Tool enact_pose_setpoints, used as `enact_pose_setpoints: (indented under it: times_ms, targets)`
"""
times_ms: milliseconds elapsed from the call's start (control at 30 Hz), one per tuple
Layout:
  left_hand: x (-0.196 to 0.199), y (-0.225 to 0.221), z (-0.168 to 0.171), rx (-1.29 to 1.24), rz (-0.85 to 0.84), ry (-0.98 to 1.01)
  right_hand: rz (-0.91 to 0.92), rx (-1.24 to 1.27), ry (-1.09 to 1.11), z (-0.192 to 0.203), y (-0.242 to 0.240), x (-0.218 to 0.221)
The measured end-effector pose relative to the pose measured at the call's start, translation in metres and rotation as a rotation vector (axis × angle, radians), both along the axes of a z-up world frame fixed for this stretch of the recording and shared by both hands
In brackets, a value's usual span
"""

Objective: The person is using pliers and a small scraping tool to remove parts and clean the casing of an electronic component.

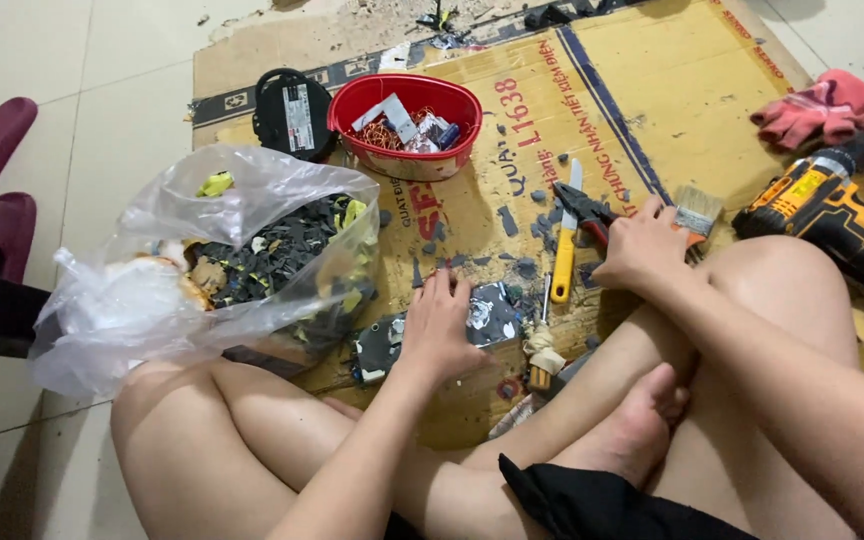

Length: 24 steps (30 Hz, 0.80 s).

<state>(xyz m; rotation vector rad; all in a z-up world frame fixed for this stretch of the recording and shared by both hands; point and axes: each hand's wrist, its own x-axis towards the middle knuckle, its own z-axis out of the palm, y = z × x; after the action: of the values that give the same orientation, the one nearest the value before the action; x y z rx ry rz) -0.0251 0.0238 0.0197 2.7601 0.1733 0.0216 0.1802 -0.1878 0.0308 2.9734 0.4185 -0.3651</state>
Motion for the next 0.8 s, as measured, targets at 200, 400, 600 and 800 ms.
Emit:
enact_pose_setpoints:
  times_ms: [200, 400, 600, 800]
  targets:
    - [0.002, -0.003, -0.005, -0.078, 0.025, -0.071, 0.12, -0.048, -0.044, 0.005, -0.009, 0.007]
    - [-0.024, 0.001, 0.02, -0.147, 0.017, -0.123, 0.031, 0.319, 0.057, -0.033, -0.005, 0.049]
    - [-0.032, 0.01, 0.02, -0.292, 0.046, -0.218, -0.099, 0.553, 0.278, 0.103, -0.002, -0.058]
    - [-0.045, 0.014, 0.028, -0.406, 0.11, -0.439, -0.175, 0.564, 0.618, 0.167, -0.024, -0.145]
